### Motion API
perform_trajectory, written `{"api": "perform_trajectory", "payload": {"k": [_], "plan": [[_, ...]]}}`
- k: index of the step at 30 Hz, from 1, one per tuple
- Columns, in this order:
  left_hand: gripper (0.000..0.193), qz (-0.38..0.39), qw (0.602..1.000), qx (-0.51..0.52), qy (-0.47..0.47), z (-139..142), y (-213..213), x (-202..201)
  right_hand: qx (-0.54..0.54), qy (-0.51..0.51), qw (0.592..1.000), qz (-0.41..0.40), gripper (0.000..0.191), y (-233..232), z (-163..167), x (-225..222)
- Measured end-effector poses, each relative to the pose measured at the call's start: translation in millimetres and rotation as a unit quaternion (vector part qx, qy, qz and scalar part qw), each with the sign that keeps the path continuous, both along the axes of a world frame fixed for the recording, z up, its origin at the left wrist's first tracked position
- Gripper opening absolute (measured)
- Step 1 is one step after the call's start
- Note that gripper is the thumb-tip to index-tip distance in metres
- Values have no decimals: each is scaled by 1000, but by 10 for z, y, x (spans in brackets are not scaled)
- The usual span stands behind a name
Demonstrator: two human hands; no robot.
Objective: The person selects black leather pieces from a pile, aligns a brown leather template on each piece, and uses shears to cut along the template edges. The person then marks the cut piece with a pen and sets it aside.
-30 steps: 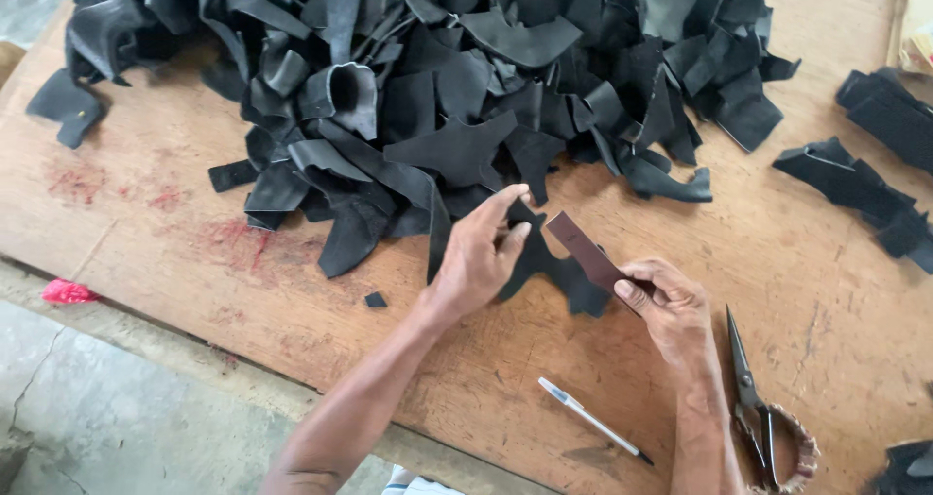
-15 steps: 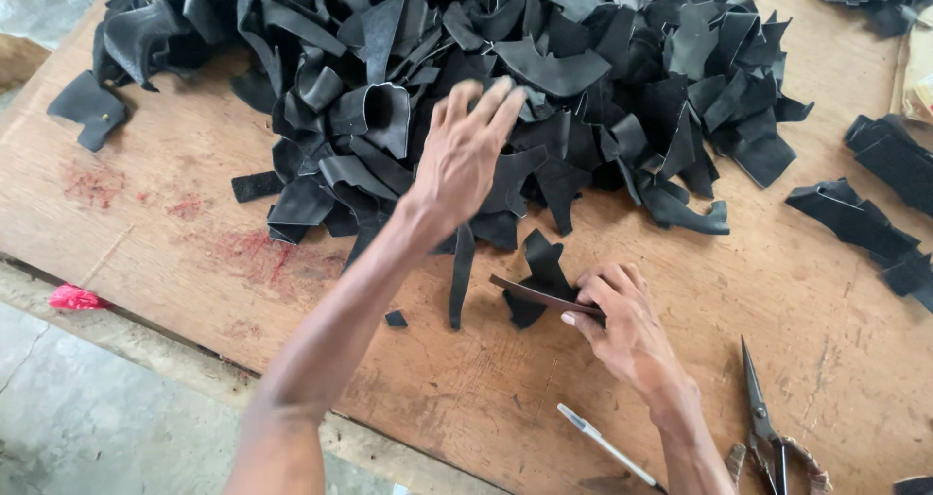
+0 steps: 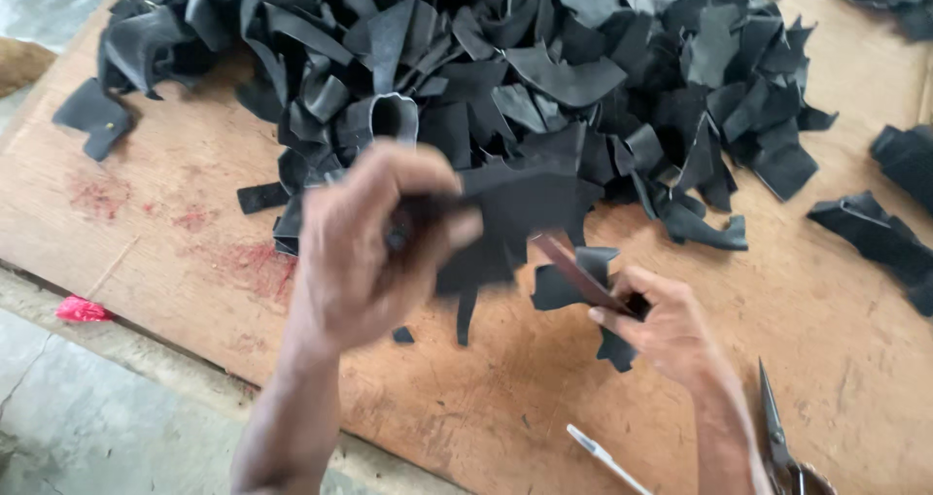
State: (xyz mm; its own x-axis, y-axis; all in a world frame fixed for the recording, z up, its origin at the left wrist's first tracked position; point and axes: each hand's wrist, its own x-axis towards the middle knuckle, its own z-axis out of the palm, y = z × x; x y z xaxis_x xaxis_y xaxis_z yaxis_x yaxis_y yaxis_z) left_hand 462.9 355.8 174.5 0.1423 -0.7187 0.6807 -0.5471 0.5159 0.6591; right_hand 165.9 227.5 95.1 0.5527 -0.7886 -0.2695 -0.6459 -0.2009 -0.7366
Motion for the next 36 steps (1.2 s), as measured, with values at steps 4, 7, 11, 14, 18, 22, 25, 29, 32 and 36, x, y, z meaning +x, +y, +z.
{"api": "perform_trajectory", "payload": {"k": [4,7,11,14,18,22,25,29,32,36], "plan": [[17,-201,898,220,324,-158,268,-430,-89,-117,989,26,26,-367,168,148],[24,-135,838,325,416,-475,217,-854,-227,-180,957,11,28,-554,307,274],[37,-28,803,421,422,-919,183,-1202,-102,-233,964,-72,16,-490,349,119],[43,2,794,462,396,-1062,219,-1218,-89,-189,975,-74,14,-333,254,-142],[40,6,773,511,377,-971,250,-1170,-79,-158,982,-68,18,-116,124,-508],[37,37,754,602,259,-856,241,-1212,-71,-108,988,-82,23,99,30,-827],[37,46,820,542,177,-883,222,-1293,-45,-41,992,-110,27,182,-56,-941],[30,68,874,475,74,-970,135,-1330,-62,-70,994,-56,29,171,-146,-880],[31,108,907,408,4,-956,94,-1249,-106,88,990,-37,35,136,-110,-765],[42,145,923,349,-70,-907,18,-953,-163,71,984,-7,43,87,-18,-502]]}}
